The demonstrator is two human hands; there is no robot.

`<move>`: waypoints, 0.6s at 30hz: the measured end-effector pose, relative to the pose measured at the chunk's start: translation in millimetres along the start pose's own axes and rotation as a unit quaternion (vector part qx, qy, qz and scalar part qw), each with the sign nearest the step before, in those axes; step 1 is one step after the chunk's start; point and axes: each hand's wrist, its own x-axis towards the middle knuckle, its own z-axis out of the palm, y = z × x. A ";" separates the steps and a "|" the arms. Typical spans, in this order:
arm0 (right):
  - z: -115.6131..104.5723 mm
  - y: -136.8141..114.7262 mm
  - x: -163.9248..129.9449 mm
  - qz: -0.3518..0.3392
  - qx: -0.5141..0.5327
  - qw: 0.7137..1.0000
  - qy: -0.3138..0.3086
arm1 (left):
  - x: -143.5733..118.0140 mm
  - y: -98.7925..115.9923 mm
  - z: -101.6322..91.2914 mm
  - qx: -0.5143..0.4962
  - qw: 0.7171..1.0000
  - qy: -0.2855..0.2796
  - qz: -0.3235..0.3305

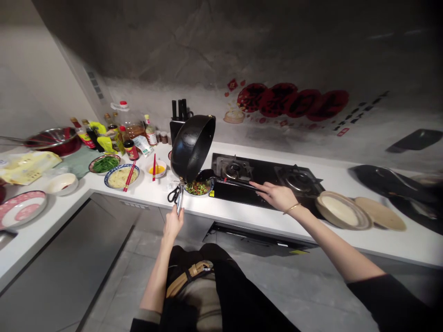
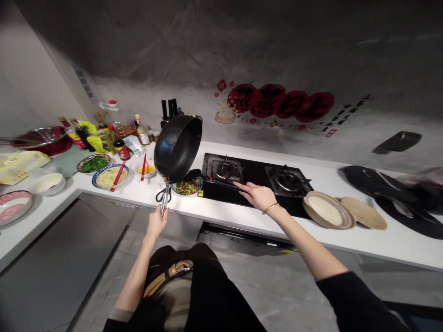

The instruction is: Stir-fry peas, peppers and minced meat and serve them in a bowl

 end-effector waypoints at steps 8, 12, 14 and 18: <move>-43.0 -68.3 54.6 0.081 -0.030 0.996 -0.018 | 1.7 17.8 -9.3 -0.067 0.998 0.009 0.010; -83.8 -75.6 57.0 0.036 -0.034 0.996 -0.081 | 2.4 18.6 -12.4 -0.091 0.996 0.003 0.000; -102.5 -68.2 48.9 0.022 -0.048 0.993 -0.102 | 2.4 16.6 -15.5 -0.100 0.995 -0.005 -0.014; -110.2 -46.3 26.1 0.020 -0.062 0.993 -0.103 | 3.2 12.0 -27.6 -0.119 0.992 -0.012 -0.040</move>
